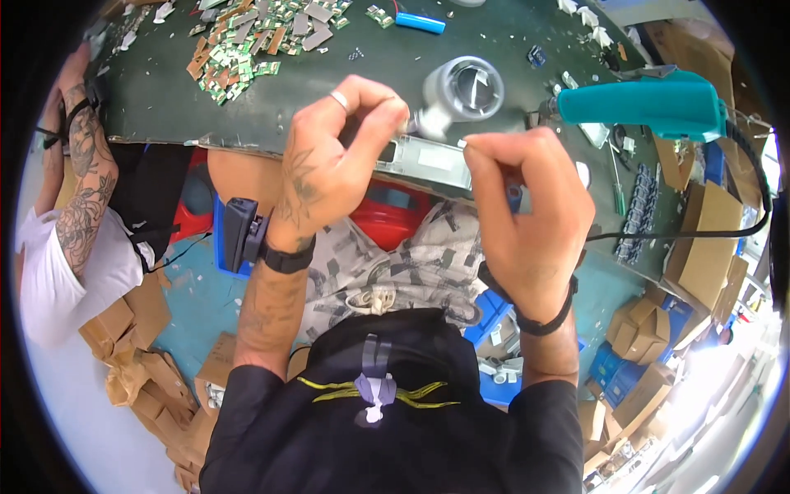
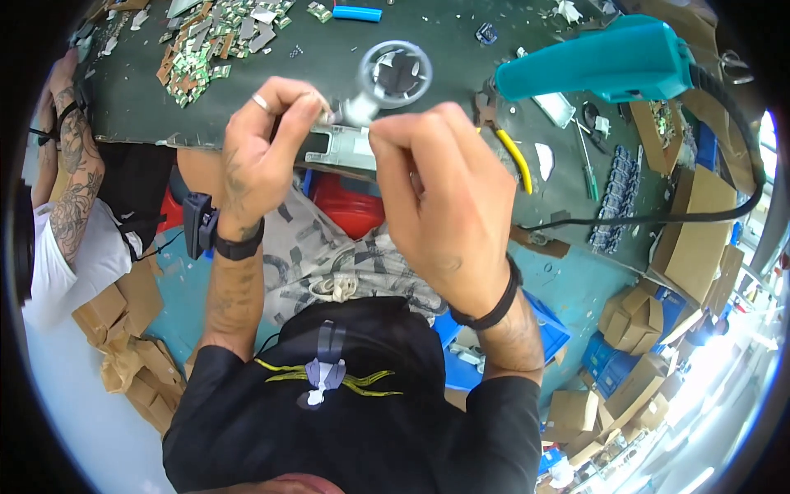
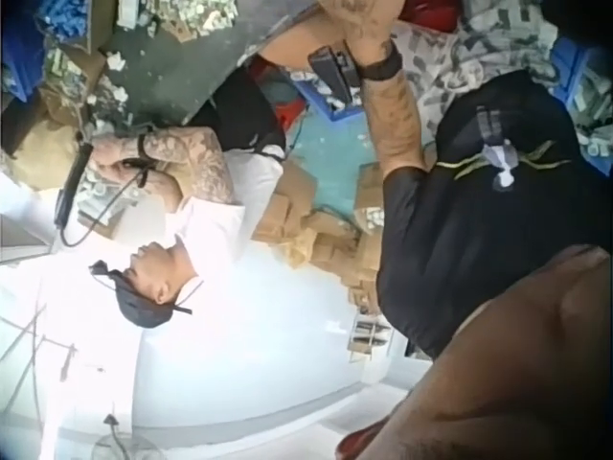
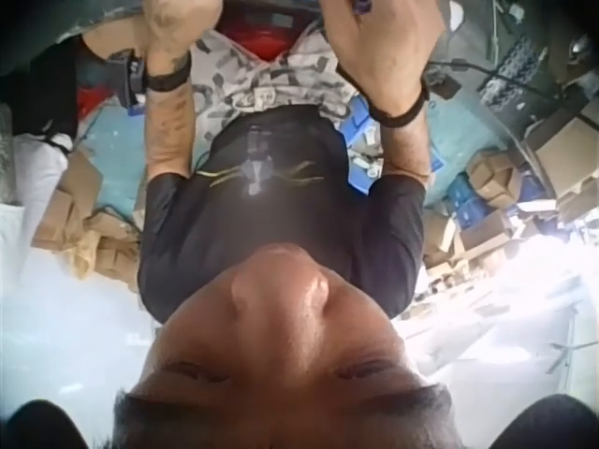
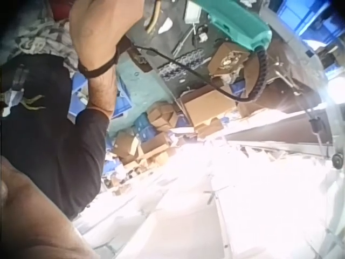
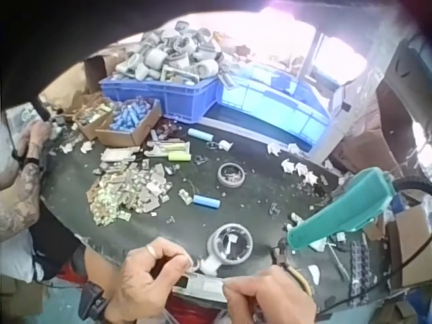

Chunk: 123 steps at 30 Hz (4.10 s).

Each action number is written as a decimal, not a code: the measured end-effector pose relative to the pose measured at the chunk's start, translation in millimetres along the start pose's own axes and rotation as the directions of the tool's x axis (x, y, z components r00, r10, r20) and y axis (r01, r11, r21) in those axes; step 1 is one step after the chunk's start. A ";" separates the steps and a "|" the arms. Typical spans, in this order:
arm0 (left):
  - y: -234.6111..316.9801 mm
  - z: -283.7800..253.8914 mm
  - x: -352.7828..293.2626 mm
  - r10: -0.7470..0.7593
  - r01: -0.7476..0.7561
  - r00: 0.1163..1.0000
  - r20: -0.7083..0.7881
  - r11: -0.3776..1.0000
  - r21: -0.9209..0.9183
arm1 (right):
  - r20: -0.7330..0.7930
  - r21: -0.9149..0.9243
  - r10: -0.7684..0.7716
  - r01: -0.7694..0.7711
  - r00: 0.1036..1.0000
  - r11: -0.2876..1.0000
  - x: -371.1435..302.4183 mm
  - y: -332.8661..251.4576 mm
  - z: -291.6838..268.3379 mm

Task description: Assembling an electronic component by inserting wires and small parts into a housing.

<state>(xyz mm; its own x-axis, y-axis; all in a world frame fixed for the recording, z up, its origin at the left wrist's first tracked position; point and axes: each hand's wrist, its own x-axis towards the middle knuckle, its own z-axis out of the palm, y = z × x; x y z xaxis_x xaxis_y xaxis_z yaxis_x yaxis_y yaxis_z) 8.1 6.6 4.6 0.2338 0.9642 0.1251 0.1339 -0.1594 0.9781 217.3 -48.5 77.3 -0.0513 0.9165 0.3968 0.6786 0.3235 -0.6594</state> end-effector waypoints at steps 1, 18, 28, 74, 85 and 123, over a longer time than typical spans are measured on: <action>-0.5 0.1 -4.7 0.002 -0.002 1.000 0.003 1.000 0.001 | 0.015 0.073 0.055 -0.056 0.998 0.996 0.2 -3.8 -1.6; 7.1 -1.9 -7.6 -0.127 0.128 0.992 0.011 0.979 -0.159 | 0.145 0.320 -0.064 0.015 0.987 0.947 205.8 -44.6 63.5; 3.8 -3.7 -5.7 -0.118 0.114 0.993 -0.009 0.977 -0.182 | 0.150 0.267 -0.172 0.128 0.974 0.955 239.1 -31.0 84.6; 18.3 -2.4 27.1 0.060 0.046 0.980 -0.190 0.859 0.509 | -0.109 0.006 -0.033 0.034 0.994 0.999 -24.7 24.7 47.8; 17.3 -18.4 -29.5 0.229 -0.362 0.924 0.308 0.785 0.502 | 0.148 -0.175 -0.058 0.083 0.987 0.981 -54.5 28.7 19.4; 15.2 12.3 13.4 -0.046 0.057 0.983 0.179 0.997 -0.058 | -0.307 -0.365 0.075 -0.190 0.949 0.911 -57.7 62.9 -49.0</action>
<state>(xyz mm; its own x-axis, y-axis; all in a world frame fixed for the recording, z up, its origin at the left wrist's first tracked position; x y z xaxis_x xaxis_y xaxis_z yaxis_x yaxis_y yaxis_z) 25.2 14.6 19.0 0.3964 0.9168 0.0483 0.0913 -0.0917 0.9916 298.9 -92.6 44.2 0.2271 0.8214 0.5232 0.8959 0.0345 -0.4430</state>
